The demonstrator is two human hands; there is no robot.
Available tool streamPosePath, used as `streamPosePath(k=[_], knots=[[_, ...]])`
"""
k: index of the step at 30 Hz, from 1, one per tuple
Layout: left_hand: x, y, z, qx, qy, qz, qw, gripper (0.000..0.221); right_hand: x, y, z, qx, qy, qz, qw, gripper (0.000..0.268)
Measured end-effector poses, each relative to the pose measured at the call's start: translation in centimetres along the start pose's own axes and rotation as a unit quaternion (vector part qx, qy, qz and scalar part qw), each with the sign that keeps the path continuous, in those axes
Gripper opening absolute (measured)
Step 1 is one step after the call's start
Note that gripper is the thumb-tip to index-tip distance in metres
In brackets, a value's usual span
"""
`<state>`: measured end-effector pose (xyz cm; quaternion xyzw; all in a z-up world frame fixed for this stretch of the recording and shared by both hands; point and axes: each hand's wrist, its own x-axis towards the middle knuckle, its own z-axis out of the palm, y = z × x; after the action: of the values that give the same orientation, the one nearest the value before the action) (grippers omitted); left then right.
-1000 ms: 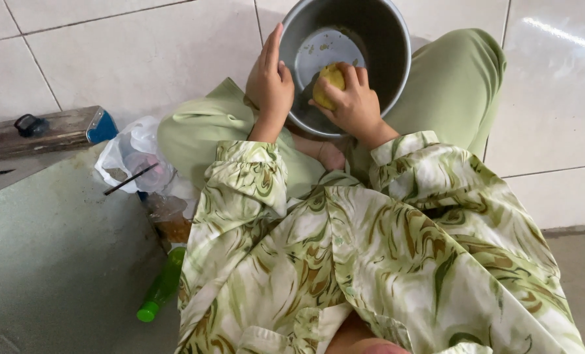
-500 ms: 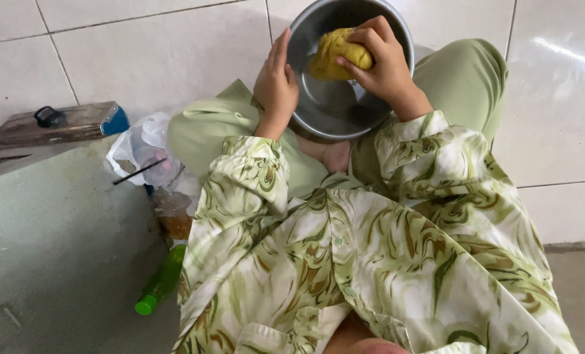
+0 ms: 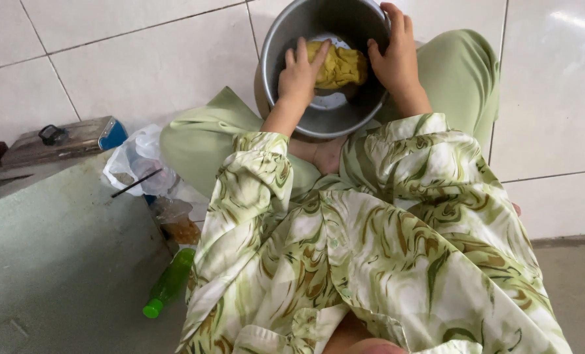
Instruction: Kneading a ball of yellow dough in a metal bowl while sitting on the floor.
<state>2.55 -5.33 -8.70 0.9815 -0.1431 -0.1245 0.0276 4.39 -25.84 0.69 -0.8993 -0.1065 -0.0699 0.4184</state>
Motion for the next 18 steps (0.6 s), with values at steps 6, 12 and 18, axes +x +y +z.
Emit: streamPosePath(k=[6,12,18], knots=[[0.4,0.3,-2.7,0.004,0.039,0.005,0.999,0.080,0.0,2.0,0.4,0.007,-0.029,0.066,0.997,0.048],[-1.1,-0.3,-5.5,-0.040,0.063,0.003,0.997,0.085,-0.6,2.9,0.9,0.028,-0.038,0.078,0.996,0.051],[-3.5,0.5,-12.1,-0.037,0.240,0.048,0.969,0.064,-0.1,1.3,0.6,0.041,-0.030,0.024,0.998,0.049]])
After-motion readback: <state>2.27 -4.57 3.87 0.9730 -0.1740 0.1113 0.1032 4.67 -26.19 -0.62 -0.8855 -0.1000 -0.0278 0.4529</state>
